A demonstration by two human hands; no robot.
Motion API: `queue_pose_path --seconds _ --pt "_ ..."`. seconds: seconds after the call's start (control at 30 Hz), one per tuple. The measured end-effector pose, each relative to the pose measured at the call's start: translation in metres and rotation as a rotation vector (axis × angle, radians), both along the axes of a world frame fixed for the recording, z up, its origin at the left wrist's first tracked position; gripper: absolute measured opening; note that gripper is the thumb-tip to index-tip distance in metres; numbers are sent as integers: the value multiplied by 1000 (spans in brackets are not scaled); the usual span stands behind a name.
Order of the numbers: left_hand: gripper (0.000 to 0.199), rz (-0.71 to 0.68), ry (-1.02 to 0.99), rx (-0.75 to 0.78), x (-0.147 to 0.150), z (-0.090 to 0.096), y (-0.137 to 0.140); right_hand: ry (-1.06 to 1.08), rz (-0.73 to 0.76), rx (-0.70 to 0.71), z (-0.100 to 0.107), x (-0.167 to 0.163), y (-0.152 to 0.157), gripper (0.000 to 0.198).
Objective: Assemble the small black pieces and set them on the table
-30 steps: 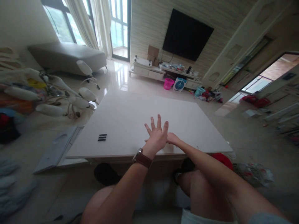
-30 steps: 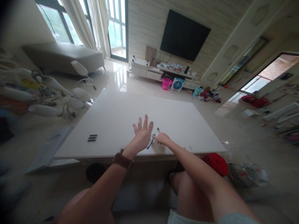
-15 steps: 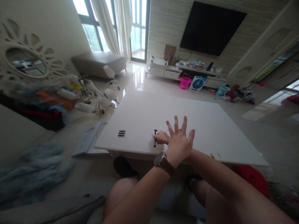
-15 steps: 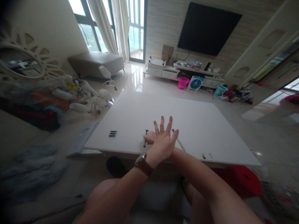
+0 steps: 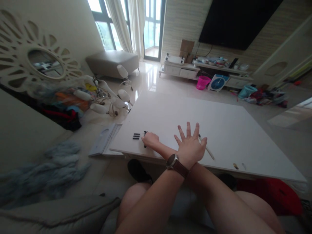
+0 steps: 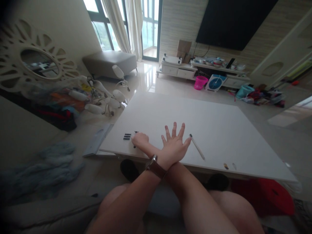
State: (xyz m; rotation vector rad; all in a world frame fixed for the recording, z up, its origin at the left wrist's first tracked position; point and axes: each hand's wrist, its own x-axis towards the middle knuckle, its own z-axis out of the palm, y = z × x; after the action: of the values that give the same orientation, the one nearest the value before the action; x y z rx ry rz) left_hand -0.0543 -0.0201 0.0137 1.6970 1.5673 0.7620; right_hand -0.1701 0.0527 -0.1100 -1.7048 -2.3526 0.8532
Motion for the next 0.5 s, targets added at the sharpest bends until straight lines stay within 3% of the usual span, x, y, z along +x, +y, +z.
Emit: queue_pose_path --seconds 0.23,0.37,0.5 --pt "71 -96 66 -19 3 -4 -3 -162 77 -57 -14 -8 5 38" --pt "72 -110 121 -5 2 -5 -3 -183 82 -48 -9 -1 6 51" --pt "68 -148 235 -2 2 -5 -5 -243 40 -30 6 29 14 64"
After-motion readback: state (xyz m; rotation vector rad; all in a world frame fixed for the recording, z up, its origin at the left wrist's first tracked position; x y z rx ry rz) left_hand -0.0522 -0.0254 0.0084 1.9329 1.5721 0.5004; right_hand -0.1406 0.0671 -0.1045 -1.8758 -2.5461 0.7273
